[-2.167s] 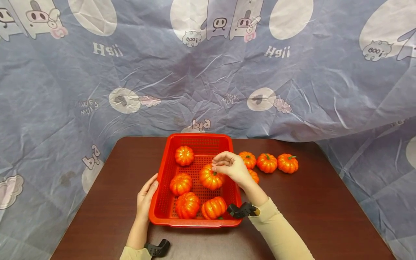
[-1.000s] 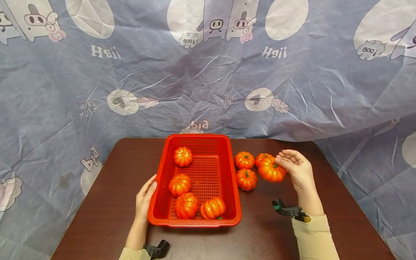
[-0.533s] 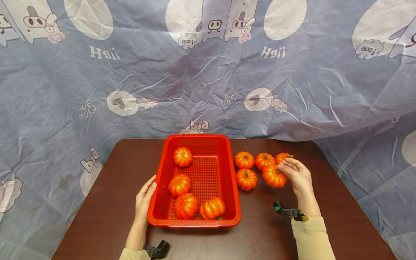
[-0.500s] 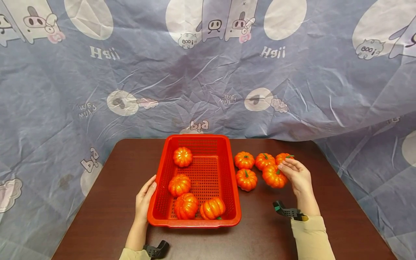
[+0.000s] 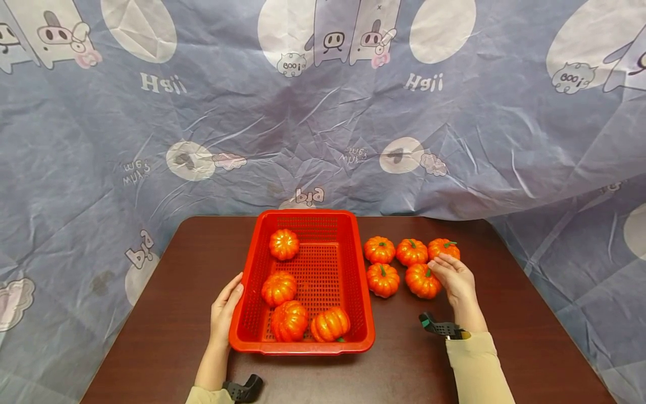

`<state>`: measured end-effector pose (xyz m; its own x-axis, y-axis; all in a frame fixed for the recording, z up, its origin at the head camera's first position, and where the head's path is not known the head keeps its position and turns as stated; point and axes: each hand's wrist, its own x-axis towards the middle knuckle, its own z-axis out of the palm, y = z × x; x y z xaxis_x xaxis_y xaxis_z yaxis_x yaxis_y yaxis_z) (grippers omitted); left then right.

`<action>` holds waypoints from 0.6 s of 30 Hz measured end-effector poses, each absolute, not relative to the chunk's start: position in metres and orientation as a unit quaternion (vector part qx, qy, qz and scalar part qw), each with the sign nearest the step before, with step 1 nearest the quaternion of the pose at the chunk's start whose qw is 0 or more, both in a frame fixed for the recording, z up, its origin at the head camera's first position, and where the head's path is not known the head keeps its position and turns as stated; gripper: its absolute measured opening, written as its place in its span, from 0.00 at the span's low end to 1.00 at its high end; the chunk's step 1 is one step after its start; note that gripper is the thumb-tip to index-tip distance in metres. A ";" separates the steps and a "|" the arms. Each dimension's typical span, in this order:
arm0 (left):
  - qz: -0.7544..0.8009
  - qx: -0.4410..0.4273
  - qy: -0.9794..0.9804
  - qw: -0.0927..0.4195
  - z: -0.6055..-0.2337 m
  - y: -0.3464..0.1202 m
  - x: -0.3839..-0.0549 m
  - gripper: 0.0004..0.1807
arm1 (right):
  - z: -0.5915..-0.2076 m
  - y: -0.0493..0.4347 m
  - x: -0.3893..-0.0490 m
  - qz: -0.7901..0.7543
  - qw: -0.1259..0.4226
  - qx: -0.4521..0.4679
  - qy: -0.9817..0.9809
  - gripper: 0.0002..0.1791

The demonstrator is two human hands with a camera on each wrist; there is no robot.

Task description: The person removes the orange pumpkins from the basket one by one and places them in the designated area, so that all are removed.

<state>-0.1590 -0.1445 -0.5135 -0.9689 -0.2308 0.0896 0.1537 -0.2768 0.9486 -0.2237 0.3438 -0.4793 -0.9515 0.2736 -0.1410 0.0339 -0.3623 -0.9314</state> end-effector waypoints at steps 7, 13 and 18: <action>-0.794 0.029 -0.595 0.121 -0.514 -0.145 -0.159 0.23 | -0.509 0.356 -0.236 0.816 0.077 -0.107 -0.563 0.23; -0.800 0.022 -0.587 0.122 -0.515 -0.146 -0.160 0.23 | -0.539 0.372 -0.256 0.801 0.082 -0.114 -0.582 0.27; -0.794 0.030 -0.595 0.120 -0.516 -0.146 -0.159 0.23 | -0.535 0.368 -0.256 0.786 0.105 -0.117 -0.598 0.25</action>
<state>-0.1595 -0.1459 -0.5158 -0.9694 -0.2262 0.0952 0.1549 -0.2632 0.9522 -0.2563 0.3682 -0.5353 -0.9506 0.3046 -0.0589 -0.0245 -0.2629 -0.9645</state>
